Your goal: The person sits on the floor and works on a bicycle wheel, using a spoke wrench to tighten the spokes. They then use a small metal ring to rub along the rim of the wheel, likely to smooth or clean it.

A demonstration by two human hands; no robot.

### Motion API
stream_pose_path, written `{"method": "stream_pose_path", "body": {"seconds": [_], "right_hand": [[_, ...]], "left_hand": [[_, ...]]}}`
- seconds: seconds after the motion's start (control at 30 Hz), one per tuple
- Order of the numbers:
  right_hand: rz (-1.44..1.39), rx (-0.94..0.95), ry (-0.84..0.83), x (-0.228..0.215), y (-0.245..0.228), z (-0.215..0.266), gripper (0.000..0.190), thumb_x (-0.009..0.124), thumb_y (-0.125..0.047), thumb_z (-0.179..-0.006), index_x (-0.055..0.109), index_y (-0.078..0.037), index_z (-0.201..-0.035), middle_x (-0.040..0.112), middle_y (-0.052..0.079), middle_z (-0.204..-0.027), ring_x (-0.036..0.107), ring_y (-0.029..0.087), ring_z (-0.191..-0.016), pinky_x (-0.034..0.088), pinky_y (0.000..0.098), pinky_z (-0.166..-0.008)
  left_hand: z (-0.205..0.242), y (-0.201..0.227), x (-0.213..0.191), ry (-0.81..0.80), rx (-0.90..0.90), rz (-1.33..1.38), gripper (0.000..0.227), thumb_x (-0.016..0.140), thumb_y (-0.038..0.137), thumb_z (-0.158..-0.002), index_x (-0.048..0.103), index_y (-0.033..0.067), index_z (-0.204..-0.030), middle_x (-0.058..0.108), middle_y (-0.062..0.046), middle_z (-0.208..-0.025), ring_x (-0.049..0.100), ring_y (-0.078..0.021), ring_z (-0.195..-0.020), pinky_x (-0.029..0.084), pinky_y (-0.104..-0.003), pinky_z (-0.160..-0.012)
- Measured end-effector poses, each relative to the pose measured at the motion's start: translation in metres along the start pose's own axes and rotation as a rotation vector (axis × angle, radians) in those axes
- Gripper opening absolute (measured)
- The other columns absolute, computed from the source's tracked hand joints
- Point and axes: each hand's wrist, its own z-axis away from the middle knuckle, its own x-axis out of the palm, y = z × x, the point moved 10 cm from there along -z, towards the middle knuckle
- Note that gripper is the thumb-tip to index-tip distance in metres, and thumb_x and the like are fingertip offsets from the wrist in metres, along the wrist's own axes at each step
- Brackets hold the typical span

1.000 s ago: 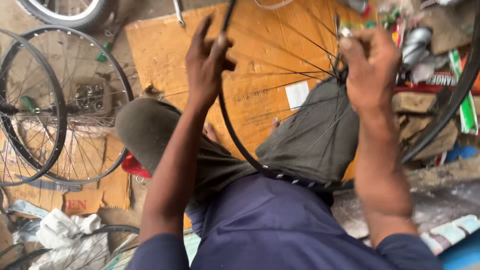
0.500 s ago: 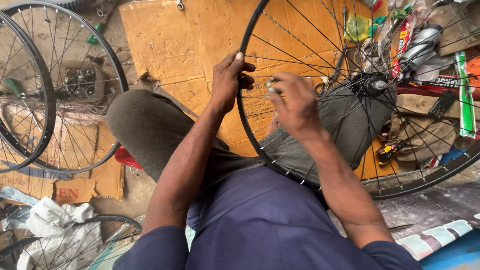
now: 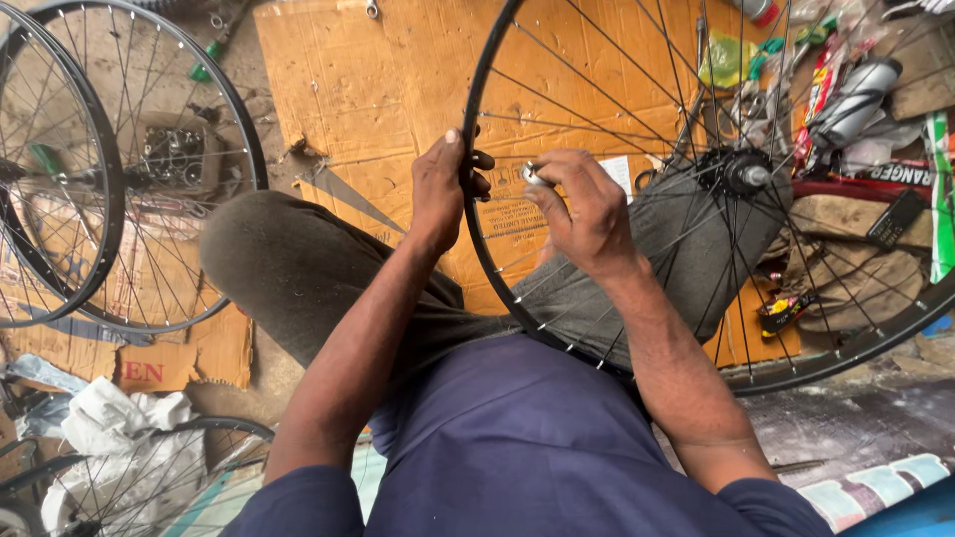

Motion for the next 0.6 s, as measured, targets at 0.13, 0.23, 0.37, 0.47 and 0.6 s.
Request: {"method": "stream_pose_path", "body": {"seconds": [0.13, 0.23, 0.37, 0.47, 0.6], "right_hand": [[-0.066, 0.020, -0.009, -0.007, -0.001, -0.001, 0.019, 0.076, -0.007, -0.099, 0.061, 0.001, -0.108, 0.069, 0.017, -0.113, 0.071, 0.032, -0.100, 0.059, 0.0389, -0.084], [0.031, -0.046, 0.027, -0.019, -0.008, -0.005, 0.019, 0.077, -0.007, -0.099, 0.061, 0.000, -0.108, 0.070, 0.015, -0.112, 0.071, 0.031, -0.100, 0.058, 0.0422, -0.085], [0.216, 0.027, 0.017, -0.036, 0.004, -0.004, 0.017, 0.079, -0.006, -0.098, 0.064, -0.001, -0.106, 0.070, 0.015, -0.106, 0.070, 0.033, -0.095, 0.056, 0.0441, -0.081], [0.296, 0.135, -0.022, -0.054, 0.020, -0.003, 0.019, 0.080, -0.008, -0.095, 0.063, -0.002, -0.103, 0.069, 0.016, -0.103, 0.070, 0.034, -0.091, 0.056, 0.0436, -0.077], [0.281, 0.213, -0.073, -0.069, 0.028, 0.001, 0.019, 0.078, -0.006, -0.099, 0.061, 0.000, -0.105, 0.066, 0.018, -0.100, 0.067, 0.038, -0.089, 0.053, 0.0456, -0.074]], "left_hand": [[0.024, -0.022, -0.007, 0.064, -0.084, 0.092, 0.057, 0.038, 0.045, -0.109, 0.062, -0.0022, -0.131, 0.069, -0.013, -0.087, 0.062, -0.0151, -0.062, 0.056, -0.032, -0.058], [0.054, -0.042, -0.005, 0.118, -0.130, 0.080, 0.063, 0.031, 0.049, -0.108, 0.061, -0.0020, -0.129, 0.070, -0.011, -0.085, 0.062, -0.0154, -0.058, 0.055, -0.030, -0.055], [0.102, -0.061, 0.006, 0.045, -0.156, 0.154, 0.058, 0.035, 0.045, -0.110, 0.055, -0.0036, -0.133, 0.069, -0.011, -0.086, 0.065, -0.0164, -0.064, 0.057, -0.031, -0.059], [0.120, -0.059, 0.010, -0.003, -0.153, 0.050, 0.051, 0.040, 0.038, -0.109, 0.052, -0.0026, -0.137, 0.069, -0.011, -0.087, 0.068, -0.0177, -0.066, 0.054, -0.030, -0.061], [0.112, -0.060, 0.009, 0.035, -0.127, 0.019, 0.044, 0.045, 0.029, -0.108, 0.050, -0.0009, -0.141, 0.067, -0.009, -0.083, 0.066, -0.0181, -0.064, 0.057, -0.032, -0.059]]}}
